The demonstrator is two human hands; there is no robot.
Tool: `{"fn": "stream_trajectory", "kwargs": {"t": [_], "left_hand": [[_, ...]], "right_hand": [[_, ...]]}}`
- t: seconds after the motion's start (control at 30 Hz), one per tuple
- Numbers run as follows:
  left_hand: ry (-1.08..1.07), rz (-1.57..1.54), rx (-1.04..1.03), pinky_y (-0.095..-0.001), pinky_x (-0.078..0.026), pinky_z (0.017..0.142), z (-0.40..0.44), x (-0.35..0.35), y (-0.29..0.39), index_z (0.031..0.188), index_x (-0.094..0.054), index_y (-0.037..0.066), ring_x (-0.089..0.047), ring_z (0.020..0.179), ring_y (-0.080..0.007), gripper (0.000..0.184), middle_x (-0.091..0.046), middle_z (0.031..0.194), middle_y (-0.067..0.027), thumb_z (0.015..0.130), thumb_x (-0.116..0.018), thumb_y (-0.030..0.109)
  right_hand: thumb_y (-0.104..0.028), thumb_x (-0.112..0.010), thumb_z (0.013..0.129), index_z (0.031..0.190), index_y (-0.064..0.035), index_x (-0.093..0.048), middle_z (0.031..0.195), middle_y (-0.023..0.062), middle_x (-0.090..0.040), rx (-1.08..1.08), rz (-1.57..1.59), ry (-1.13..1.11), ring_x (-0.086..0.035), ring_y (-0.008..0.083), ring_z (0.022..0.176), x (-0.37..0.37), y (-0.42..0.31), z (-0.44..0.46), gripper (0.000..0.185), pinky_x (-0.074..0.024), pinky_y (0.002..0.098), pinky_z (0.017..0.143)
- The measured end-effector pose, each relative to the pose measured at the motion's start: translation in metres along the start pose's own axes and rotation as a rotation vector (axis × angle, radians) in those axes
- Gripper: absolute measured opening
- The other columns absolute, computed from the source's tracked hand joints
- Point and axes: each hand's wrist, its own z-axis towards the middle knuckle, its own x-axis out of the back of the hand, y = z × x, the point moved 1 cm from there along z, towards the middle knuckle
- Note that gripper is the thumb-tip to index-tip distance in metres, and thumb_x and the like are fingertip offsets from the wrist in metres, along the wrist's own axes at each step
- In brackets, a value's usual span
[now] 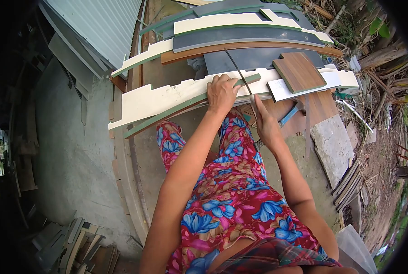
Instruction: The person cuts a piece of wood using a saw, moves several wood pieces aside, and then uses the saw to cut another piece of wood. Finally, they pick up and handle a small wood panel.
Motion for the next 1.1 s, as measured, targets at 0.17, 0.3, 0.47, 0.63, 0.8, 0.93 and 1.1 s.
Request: {"fn": "stream_trajectory", "kwargs": {"t": [0.17, 0.3, 0.47, 0.63, 0.8, 0.93, 1.1], "left_hand": [[-0.008, -0.004, -0.011, -0.0443, -0.045, 0.075, 0.0, 0.0, 0.0, 0.096, -0.075, 0.012, -0.06, 0.09, -0.0298, 0.022, -0.066, 0.09, -0.006, 0.077, -0.076, 0.023], [0.001, -0.016, -0.018, -0.0443, -0.045, 0.075, 0.001, 0.0, 0.001, 0.096, -0.075, 0.012, -0.06, 0.091, -0.0297, 0.023, -0.066, 0.09, -0.0056, 0.077, -0.076, 0.024], [0.0, 0.007, 0.003, -0.0445, -0.045, 0.074, 0.0, -0.001, -0.001, 0.095, -0.075, 0.012, -0.06, 0.092, -0.03, 0.022, -0.066, 0.091, -0.0055, 0.077, -0.076, 0.024], [0.003, 0.001, 0.007, -0.0446, -0.045, 0.074, -0.001, -0.001, 0.0, 0.096, -0.075, 0.013, -0.06, 0.091, -0.0299, 0.022, -0.066, 0.091, -0.0055, 0.077, -0.076, 0.025], [0.004, -0.004, -0.013, -0.0446, -0.045, 0.074, 0.001, -0.001, -0.002, 0.098, -0.075, 0.012, -0.06, 0.09, -0.0298, 0.024, -0.066, 0.09, -0.0056, 0.076, -0.077, 0.023], [-0.002, -0.004, -0.001, -0.0447, -0.045, 0.073, 0.001, -0.001, 0.0, 0.098, -0.075, 0.012, -0.06, 0.09, -0.0299, 0.024, -0.066, 0.09, -0.0057, 0.077, -0.077, 0.023], [0.006, 0.025, 0.003, -0.0446, -0.045, 0.074, 0.001, 0.0, -0.001, 0.098, -0.075, 0.012, -0.06, 0.09, -0.0301, 0.024, -0.066, 0.091, -0.0058, 0.076, -0.077, 0.023]], "right_hand": [[-0.005, -0.044, 0.096, 0.152, -0.0166, -0.03, 0.094, 0.0347, -0.063, 0.198, 0.066, 0.17, -0.061, 0.0506, 0.09, -0.006, 0.044, -0.075, 0.059, -0.0464, 0.0541, 0.074], [-0.006, -0.043, 0.097, 0.151, -0.0155, -0.032, 0.093, 0.0345, -0.063, 0.138, 0.034, 0.132, -0.061, 0.0504, 0.09, -0.001, 0.035, -0.039, 0.056, -0.0467, 0.0539, 0.075], [-0.007, -0.041, 0.101, 0.153, -0.011, -0.029, 0.129, 0.0303, -0.055, 0.015, -0.059, -0.041, -0.055, 0.044, 0.118, 0.009, -0.021, 0.033, 0.053, -0.0463, 0.0458, 0.094], [-0.006, -0.042, 0.1, 0.152, -0.0104, -0.03, 0.131, 0.0301, -0.054, 0.023, 0.01, 0.031, -0.053, 0.0436, 0.121, -0.002, 0.012, -0.015, 0.053, -0.0458, 0.0457, 0.096], [-0.01, -0.042, 0.101, 0.152, -0.0192, -0.032, 0.11, 0.0346, -0.059, 0.107, 0.059, 0.136, -0.059, 0.0514, 0.096, 0.004, 0.043, -0.089, 0.053, -0.047, 0.0522, 0.077], [-0.011, -0.042, 0.1, 0.15, -0.0174, -0.035, 0.103, 0.0346, -0.061, 0.21, 0.073, 0.18, -0.059, 0.0512, 0.098, 0.006, 0.03, -0.037, 0.05, -0.0462, 0.0538, 0.079], [-0.007, -0.042, 0.1, 0.15, -0.0091, -0.034, 0.126, 0.0324, -0.055, 0.05, -0.049, -0.004, -0.055, 0.0477, 0.113, 0.008, -0.02, 0.044, 0.051, -0.0465, 0.0457, 0.091]]}}
